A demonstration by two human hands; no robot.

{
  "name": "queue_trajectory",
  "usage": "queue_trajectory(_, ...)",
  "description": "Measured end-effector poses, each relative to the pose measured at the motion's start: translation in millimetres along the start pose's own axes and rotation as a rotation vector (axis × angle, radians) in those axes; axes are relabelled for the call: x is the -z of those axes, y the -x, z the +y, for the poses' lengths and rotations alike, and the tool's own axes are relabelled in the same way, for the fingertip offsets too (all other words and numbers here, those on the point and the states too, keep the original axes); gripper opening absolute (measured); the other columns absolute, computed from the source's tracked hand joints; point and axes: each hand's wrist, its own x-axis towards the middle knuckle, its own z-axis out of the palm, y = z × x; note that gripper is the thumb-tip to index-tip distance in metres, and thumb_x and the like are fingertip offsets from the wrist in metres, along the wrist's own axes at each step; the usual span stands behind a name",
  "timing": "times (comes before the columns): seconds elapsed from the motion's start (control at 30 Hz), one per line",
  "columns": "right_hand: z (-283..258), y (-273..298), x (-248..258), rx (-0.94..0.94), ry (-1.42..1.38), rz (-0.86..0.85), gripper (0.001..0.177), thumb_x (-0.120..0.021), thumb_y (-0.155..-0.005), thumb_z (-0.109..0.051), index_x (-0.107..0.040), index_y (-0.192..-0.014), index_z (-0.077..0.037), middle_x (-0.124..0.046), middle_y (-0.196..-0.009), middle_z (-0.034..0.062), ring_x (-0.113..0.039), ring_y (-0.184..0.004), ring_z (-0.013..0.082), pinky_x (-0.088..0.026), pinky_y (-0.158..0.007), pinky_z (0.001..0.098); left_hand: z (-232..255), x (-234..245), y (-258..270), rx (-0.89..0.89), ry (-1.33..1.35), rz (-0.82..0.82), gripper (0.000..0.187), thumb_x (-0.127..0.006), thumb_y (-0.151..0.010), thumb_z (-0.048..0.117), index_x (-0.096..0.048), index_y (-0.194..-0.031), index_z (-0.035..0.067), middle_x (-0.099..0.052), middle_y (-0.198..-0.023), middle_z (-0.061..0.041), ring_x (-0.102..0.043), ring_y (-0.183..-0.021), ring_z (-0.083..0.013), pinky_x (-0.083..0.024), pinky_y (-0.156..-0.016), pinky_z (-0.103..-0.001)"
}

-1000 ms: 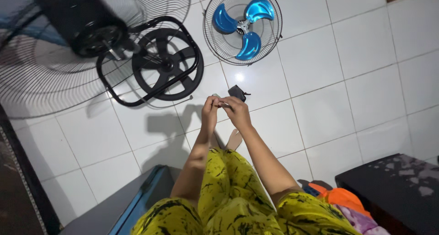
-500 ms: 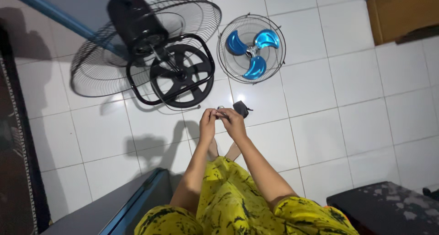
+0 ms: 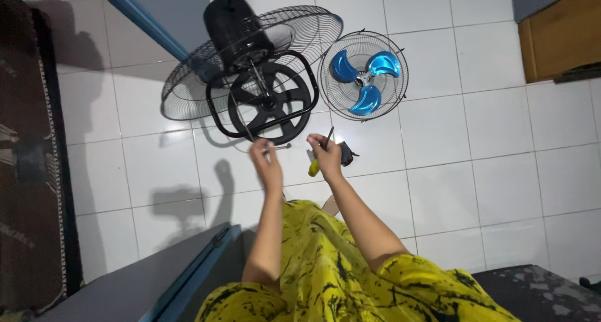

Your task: The person cleans a wall-mounted fan by wiping the front grille and blades with a cloth, then uses a screwdriver to remove the grille and continues cleaning the internal components.

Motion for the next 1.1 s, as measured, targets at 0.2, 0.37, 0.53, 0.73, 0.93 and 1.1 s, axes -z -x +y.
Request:
queue_trajectory(0.2, 0, -27, -44, -0.133, -0.262, -0.017, 0.025, -0.077, -0.094, -0.016, -0.075, -0.111, 0.002, -0.066, -0.079, 0.0013, -0.055, -0.060, 0.0077, -0.046, -0.056, 0.0238, -42, 32, -82, 0.142, 0.127, 0.200, 0.045, -0.070, -0.100, 0.019, -0.046, -0.133, 0.001, -0.040, -0.137, -0.016, -0.058, -0.117, -0.0265, -0.052, -0.095, -0.039)
queue_trajectory(0.37, 5, -54, -82, -0.254, -0.423, -0.022, 0.027, -0.076, -0.092, -0.016, -0.073, -0.112, 0.001, -0.073, -0.091, 0.0032, -0.054, -0.061, 0.0078, -0.049, -0.057, 0.0249, -55, 64, -137, 0.220, 0.050, 0.422, 0.079, -0.088, -0.083, 0.019, -0.034, -0.138, -0.002, -0.032, -0.139, -0.020, -0.051, -0.117, -0.0340, -0.054, -0.093, -0.043)
queue_trajectory(0.53, 14, -82, -111, -0.325, -0.497, 0.023, 0.027, -0.078, -0.092, -0.015, -0.072, -0.112, 0.002, -0.074, -0.095, 0.0053, -0.053, -0.060, 0.0091, -0.049, -0.056, 0.0258, -65, 95, -171, 0.211, 0.081, 0.272, 0.094, -0.090, -0.080, 0.013, -0.028, -0.151, 0.003, -0.033, -0.153, -0.021, -0.043, -0.136, -0.0364, -0.040, -0.109, -0.044)
queue_trajectory(0.73, 23, -110, -132, -0.355, -0.556, 0.038, 0.026, -0.077, -0.091, -0.013, -0.074, -0.113, 0.000, -0.074, -0.096, 0.0053, -0.053, -0.060, 0.0096, -0.049, -0.055, 0.0263, -88, 112, -207, 0.217, 0.133, -0.031, 0.057, -0.080, -0.092, 0.012, -0.051, -0.140, 0.003, -0.062, -0.139, -0.013, -0.059, -0.132, -0.0225, -0.045, -0.107, -0.034)
queue_trajectory(0.93, 30, -138, -144, -0.313, -0.499, 0.017, 0.029, -0.078, -0.091, -0.016, -0.073, -0.113, 0.001, -0.074, -0.096, 0.0045, -0.053, -0.061, 0.0086, -0.048, -0.055, 0.0251, -122, 106, -221, 0.142, 0.220, -0.090, 0.025, -0.074, -0.102, 0.014, -0.069, -0.123, 0.001, -0.076, -0.116, -0.007, -0.068, -0.106, -0.0130, -0.052, -0.096, -0.025)
queue_trajectory(1.1, 30, -157, -153, -0.307, -0.541, -0.029, 0.029, -0.079, -0.090, -0.017, -0.073, -0.113, 0.000, -0.073, -0.093, 0.0043, -0.052, -0.060, 0.0079, -0.046, -0.054, 0.0244, -150, 99, -230, 0.217, 0.029, -0.122, 0.031, -0.065, -0.101, 0.021, -0.068, -0.125, 0.001, -0.075, -0.105, -0.005, -0.068, -0.094, -0.0123, -0.054, -0.084, -0.027)
